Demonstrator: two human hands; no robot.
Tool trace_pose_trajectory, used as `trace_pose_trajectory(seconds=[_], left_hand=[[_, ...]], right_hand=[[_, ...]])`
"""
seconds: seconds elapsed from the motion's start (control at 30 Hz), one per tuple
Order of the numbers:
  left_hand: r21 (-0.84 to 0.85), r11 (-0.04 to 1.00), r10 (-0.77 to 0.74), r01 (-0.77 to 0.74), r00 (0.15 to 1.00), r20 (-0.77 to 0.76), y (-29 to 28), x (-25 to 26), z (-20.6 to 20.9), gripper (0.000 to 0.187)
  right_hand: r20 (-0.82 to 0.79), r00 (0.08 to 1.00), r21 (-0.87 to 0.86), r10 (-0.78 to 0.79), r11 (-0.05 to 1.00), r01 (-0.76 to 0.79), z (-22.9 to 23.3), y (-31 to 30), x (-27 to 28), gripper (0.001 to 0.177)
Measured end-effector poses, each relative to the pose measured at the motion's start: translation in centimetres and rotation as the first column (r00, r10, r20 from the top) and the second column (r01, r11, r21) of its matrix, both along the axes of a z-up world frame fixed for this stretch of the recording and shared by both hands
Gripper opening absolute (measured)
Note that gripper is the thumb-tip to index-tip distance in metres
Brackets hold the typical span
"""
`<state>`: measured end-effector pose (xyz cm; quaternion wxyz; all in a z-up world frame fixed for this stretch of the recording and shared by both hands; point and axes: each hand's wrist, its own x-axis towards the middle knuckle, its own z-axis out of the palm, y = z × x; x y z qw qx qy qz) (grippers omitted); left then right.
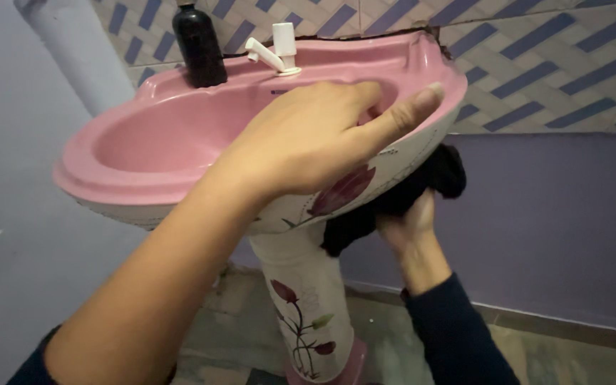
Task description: The person wipes the interior and exterior of a pink pedestal sink using a black cloth. They scrub the basin, rim, and pedestal base, then wipe the faucet and soap dispenser. The sink is mounted against a tiled wall in a small room.
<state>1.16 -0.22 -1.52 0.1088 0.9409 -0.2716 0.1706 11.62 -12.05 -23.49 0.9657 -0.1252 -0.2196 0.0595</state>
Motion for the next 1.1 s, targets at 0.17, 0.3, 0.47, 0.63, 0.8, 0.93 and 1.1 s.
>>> trace_pose_trajectory(seconds=[0.17, 0.3, 0.47, 0.63, 0.8, 0.93, 1.1], left_hand=[[0.011, 1.000, 0.024, -0.024, 1.000, 0.007, -0.4, -0.7, 0.6, 0.080], [0.040, 0.997, 0.066, -0.065, 0.998, -0.020, -0.6, -0.6, 0.9, 0.079], [0.009, 1.000, 0.003, -0.003, 1.000, 0.016, -0.1, -1.1, 0.7, 0.078], [0.012, 1.000, -0.005, 0.005, 1.000, -0.012, 0.0, -1.7, 1.2, 0.080], [-0.001, 1.000, 0.025, -0.025, 0.998, -0.063, 0.4, -1.3, 1.5, 0.088], [-0.008, 1.000, 0.005, -0.006, 0.998, -0.065, 0.7, -0.8, 1.1, 0.091], [-0.015, 0.998, -0.066, 0.066, 0.998, -0.014, 0.9, -0.5, 0.7, 0.091]], right_hand=[[-0.120, 0.989, -0.011, -0.090, 0.996, 0.089, -0.7, 2.3, -2.7, 0.061], [-0.277, 0.959, -0.108, -0.061, 0.994, 0.031, -4.1, 6.0, -5.6, 0.060], [-0.297, 0.953, -0.090, 0.057, 0.992, -0.088, -9.1, 9.1, -10.3, 0.058], [-0.086, 0.994, -0.355, -0.074, 0.934, 0.039, -8.2, 4.6, -10.1, 0.056], [0.333, 0.877, -0.514, -0.346, 0.713, 0.476, -0.7, -4.1, -6.6, 0.055], [0.605, 0.655, -0.434, -0.452, 0.503, 0.748, 3.4, -8.6, -6.0, 0.054], [0.753, 0.507, -0.367, -0.420, 0.371, 0.853, 9.4, -13.4, -4.0, 0.055]])
